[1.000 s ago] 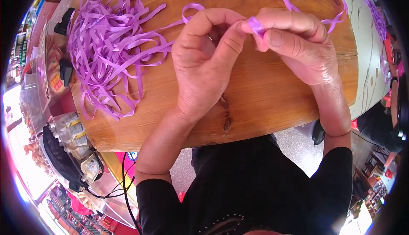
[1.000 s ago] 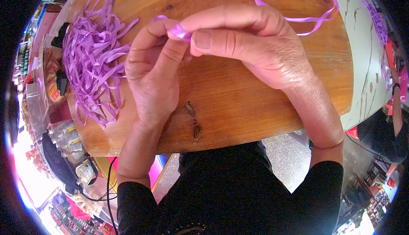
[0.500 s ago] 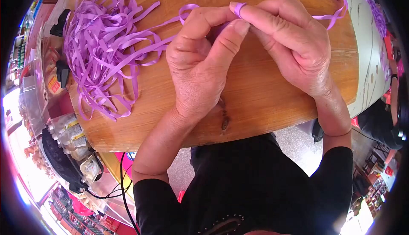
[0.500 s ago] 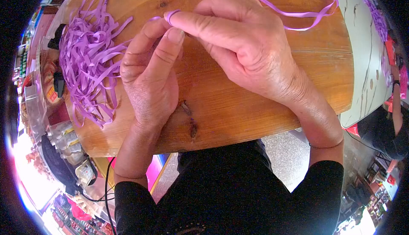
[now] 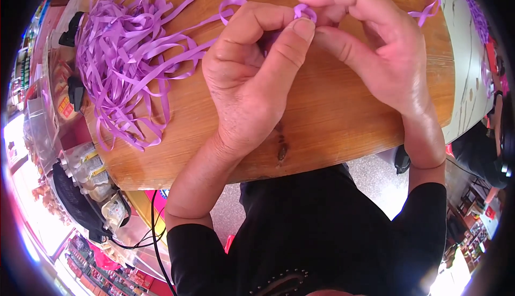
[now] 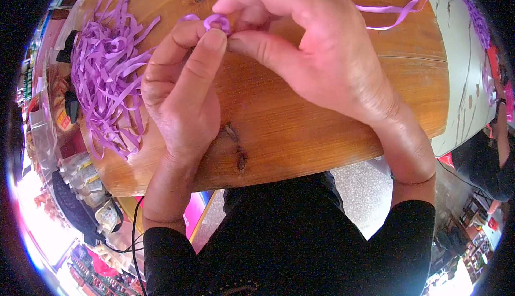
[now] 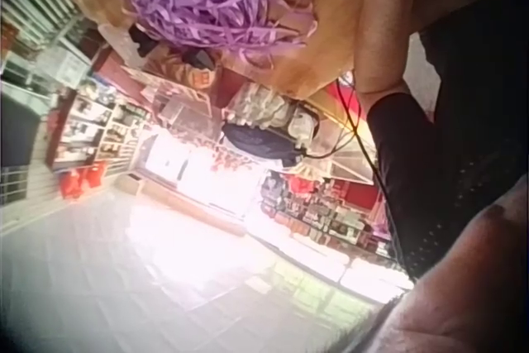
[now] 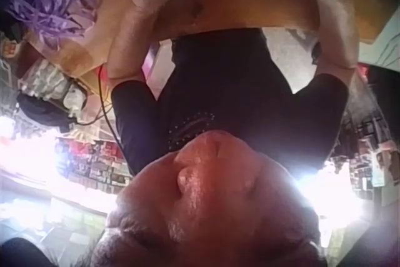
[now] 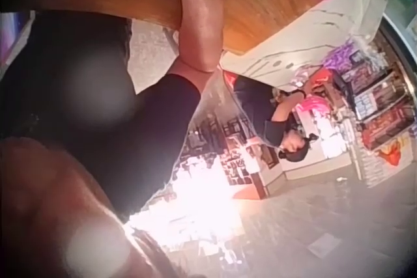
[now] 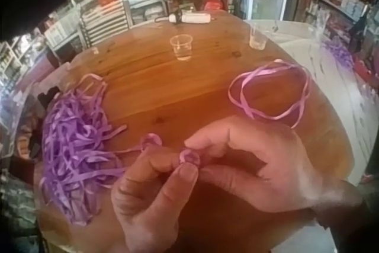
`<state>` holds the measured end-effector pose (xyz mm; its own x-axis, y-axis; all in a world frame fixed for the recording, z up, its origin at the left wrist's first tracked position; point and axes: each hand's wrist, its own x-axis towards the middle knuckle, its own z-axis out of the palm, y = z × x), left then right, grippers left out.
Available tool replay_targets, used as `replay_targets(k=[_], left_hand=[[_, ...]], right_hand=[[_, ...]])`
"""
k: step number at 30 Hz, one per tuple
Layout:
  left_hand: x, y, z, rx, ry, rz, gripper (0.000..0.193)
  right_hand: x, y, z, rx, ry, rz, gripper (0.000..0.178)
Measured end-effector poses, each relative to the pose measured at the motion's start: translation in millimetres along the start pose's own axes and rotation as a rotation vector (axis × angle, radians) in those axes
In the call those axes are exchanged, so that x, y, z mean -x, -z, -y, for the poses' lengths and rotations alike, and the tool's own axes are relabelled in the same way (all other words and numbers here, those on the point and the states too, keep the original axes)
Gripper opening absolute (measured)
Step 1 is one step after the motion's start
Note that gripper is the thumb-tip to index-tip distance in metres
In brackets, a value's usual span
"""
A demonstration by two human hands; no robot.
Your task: Tying knots in purple plastic ribbons to assemble toy components.
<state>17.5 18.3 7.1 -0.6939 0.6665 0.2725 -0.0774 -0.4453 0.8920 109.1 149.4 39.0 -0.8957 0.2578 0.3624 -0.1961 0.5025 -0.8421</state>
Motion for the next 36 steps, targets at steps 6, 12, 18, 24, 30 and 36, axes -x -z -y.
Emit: replay_targets(k=[6, 12, 18, 24, 30, 36], left_hand=[[-1, 6, -7, 0.255, 0.150, 0.106, 0.015], [-3, 7, -3, 0.207, 0.010, 0.228, 0.017], [0, 6, -5, 0.150, 0.144, 0.087, 0.017], [1, 0, -8, 0.072, 0.127, 0.086, 0.014], [6, 0, -1, -0.157, -0.098, 0.029, 0.015], [6, -2, -4, -0.046, -0.005, -0.023, 0.015]], right_hand=[[1, 1, 12, -0.319, -0.316, 0.030, 0.026], [1, 8, 15, -0.550, -0.444, 0.096, 0.026], [-1, -2, 9, 0.198, 0.055, -0.037, 0.019], [-14, 30, 42, 0.408, -0.094, 0.117, 0.025], [-16, 29, 41, 0.384, -0.142, 0.132, 0.025], [-15, 34, 37, 0.355, -0.139, 0.120, 0.024]])
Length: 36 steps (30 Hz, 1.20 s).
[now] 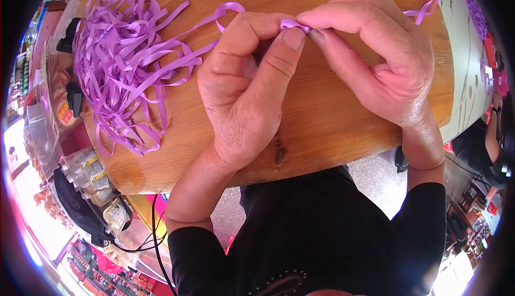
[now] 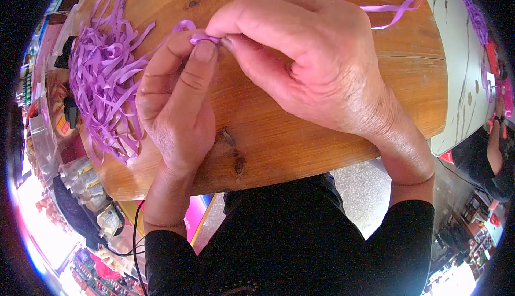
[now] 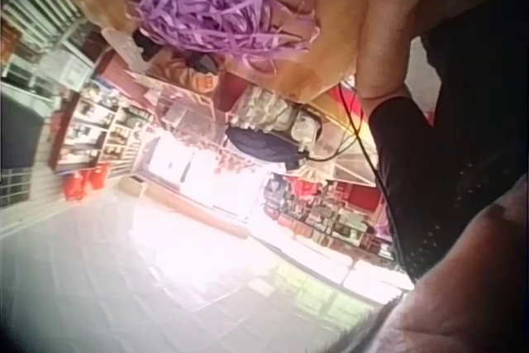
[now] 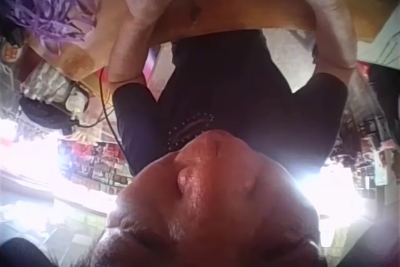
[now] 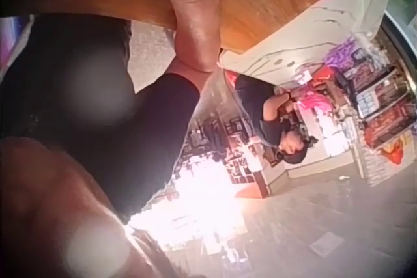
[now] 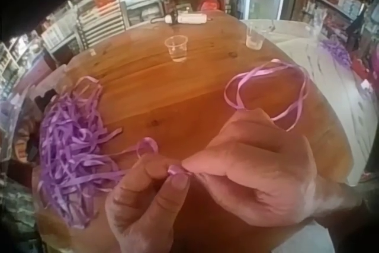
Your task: Tying knots in purple plastic ribbons to assemble toy components.
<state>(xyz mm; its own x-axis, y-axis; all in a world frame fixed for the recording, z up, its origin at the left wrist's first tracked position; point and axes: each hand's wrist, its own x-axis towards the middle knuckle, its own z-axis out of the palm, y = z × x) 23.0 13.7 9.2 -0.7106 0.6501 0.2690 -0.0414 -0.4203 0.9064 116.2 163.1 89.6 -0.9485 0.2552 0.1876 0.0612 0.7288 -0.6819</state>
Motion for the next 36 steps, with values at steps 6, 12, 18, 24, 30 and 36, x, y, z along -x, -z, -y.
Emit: replay_targets(k=[6, 12, 18, 24, 30, 36], left_hand=[[-3, 4, 0, 0.120, 0.147, 0.033, 0.019], [-11, 3, -5, -0.364, -0.096, 0.115, 0.014], [-27, 28, -13, -0.837, -0.263, 0.090, 0.012], [-40, 40, -16, -0.836, -0.271, 0.320, 0.015], [-19, 10, -1, 0.063, 0.090, 0.181, 0.018], [-19, 4, 1, 0.017, 0.007, 0.053, 0.018]], right_hand=[[1, 2, -2, -0.047, 0.026, -0.022, 0.022], [6, -6, 11, 0.106, 0.050, -0.200, 0.022], [5, -17, -7, 0.435, 0.222, -0.158, 0.028], [4, -26, -30, 0.160, 0.211, 0.044, 0.016], [6, -36, -39, -1.174, -0.014, 0.279, 0.019], [9, -43, -36, -1.365, -0.118, 0.035, 0.028]])
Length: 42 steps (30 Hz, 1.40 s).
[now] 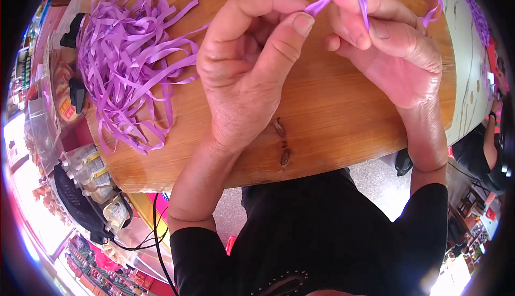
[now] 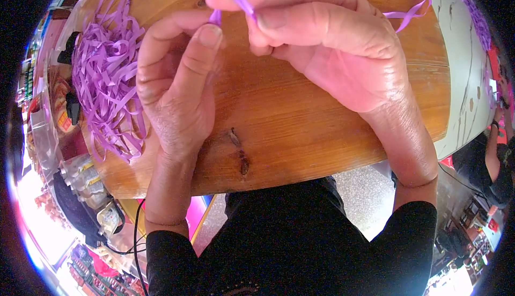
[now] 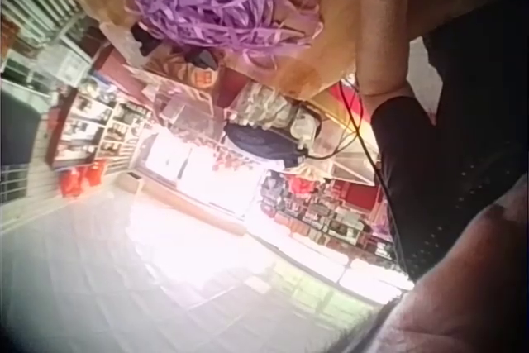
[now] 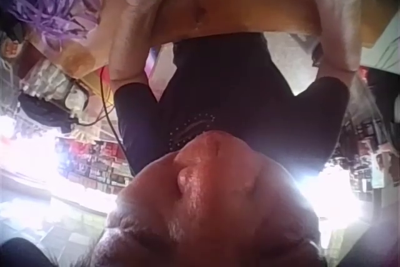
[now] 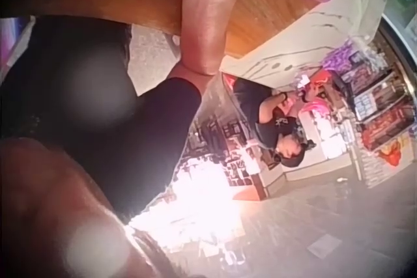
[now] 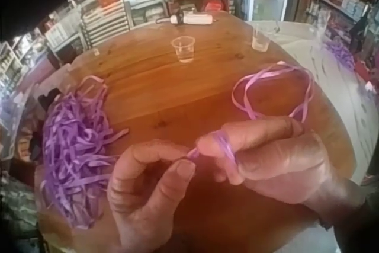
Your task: Tying knots in purple plastic ribbons to assemble toy components.
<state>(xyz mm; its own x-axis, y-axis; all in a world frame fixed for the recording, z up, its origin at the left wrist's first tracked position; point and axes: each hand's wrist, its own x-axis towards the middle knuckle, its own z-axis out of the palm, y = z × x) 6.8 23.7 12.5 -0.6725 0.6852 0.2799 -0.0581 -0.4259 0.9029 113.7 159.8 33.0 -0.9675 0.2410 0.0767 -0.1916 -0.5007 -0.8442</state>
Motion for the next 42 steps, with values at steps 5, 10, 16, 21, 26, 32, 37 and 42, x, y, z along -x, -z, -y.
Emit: replay_targets(k=[5, 10, 16, 21, 26, 32, 37, 42], left_hand=[[2, 2, -7, -0.445, -0.258, 0.059, 0.018], [0, 0, -9, -0.738, -0.518, 0.066, 0.015], [13, -2, -2, -0.550, -0.173, -0.003, 0.017], [10, -9, 2, -0.258, -0.105, 0.026, 0.017], [14, -3, 6, -0.098, 0.005, -0.016, 0.018], [16, 0, 2, -0.043, -0.045, -0.002, 0.019], [13, 3, 0, 0.395, 0.119, 0.144, 0.018], [17, -2, -14, 0.172, 0.306, -0.065, 0.018]], right_hand=[[1, -6, 15, -0.222, -0.094, 0.006, 0.036], [2, -19, 23, 0.047, -0.134, -0.116, 0.035], [1, -16, 17, 1.008, 0.340, -0.016, 0.036], [2, -20, 52, 1.437, 0.156, 0.059, 0.035], [0, -20, 27, 1.271, 0.315, 0.011, 0.029], [-1, -24, 6, 0.547, 0.153, -0.186, 0.022], [-6, -45, 45, 0.860, -0.165, -0.185, 0.022], [-1, -29, 15, 1.568, 0.455, 0.039, 0.022]])
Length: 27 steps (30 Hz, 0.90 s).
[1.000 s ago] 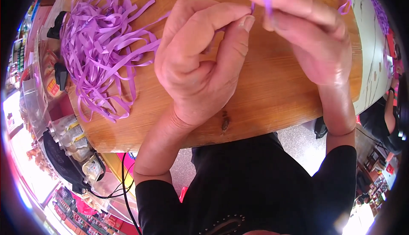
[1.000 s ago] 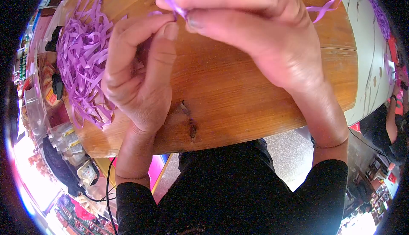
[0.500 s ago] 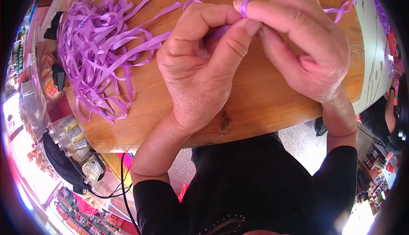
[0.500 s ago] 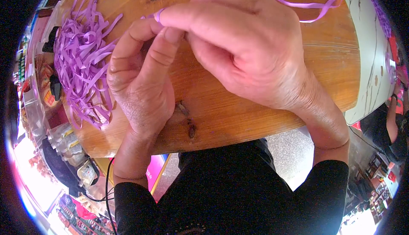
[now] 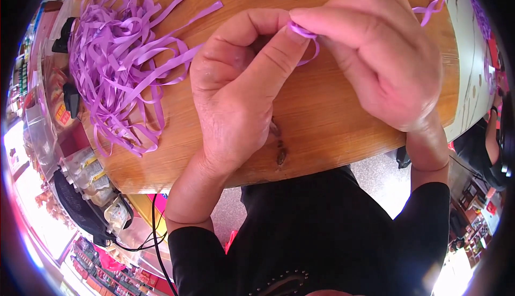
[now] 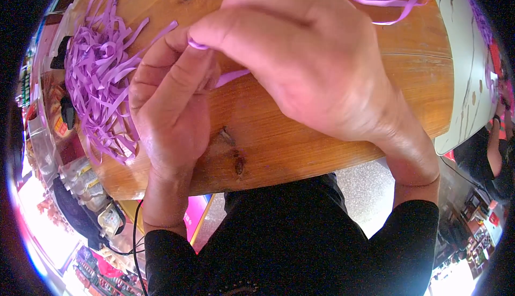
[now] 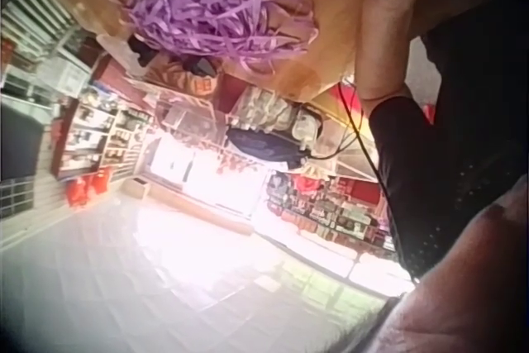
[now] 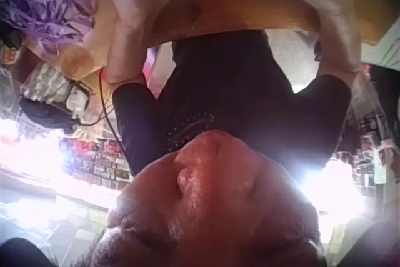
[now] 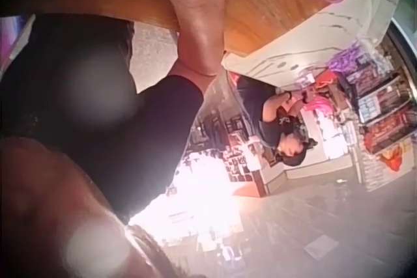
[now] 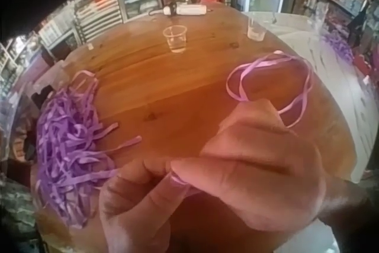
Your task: Tying knots in purple plastic ribbons to assemble toy components.
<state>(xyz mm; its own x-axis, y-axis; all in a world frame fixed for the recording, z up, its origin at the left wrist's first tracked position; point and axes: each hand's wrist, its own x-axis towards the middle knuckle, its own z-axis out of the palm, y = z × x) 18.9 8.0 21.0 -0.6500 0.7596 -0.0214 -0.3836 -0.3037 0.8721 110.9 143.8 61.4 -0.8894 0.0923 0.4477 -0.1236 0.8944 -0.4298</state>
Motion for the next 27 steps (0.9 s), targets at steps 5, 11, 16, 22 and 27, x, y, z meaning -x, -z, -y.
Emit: replay_targets(k=[5, 11, 16, 22, 27], left_hand=[[-1, -6, 0, -0.109, 0.014, -0.060, 0.018], [-8, -2, -5, -0.052, 0.189, -0.010, 0.016], [-8, -1, -5, -0.041, 0.155, 0.046, 0.016], [-5, 2, -1, -0.061, 0.015, 0.033, 0.015], [-4, -2, -1, -0.091, 0.024, -0.019, 0.017]], right_hand=[[0, 4, 1, 0.047, 0.034, -0.045, 0.027], [-2, 5, 6, 0.116, 0.008, -0.051, 0.033], [-2, 4, 4, 0.121, 0.069, -0.100, 0.030], [-5, 6, -21, 0.072, 0.295, -0.259, 0.027], [-1, 6, -17, -0.253, 0.006, -0.148, 0.023]])
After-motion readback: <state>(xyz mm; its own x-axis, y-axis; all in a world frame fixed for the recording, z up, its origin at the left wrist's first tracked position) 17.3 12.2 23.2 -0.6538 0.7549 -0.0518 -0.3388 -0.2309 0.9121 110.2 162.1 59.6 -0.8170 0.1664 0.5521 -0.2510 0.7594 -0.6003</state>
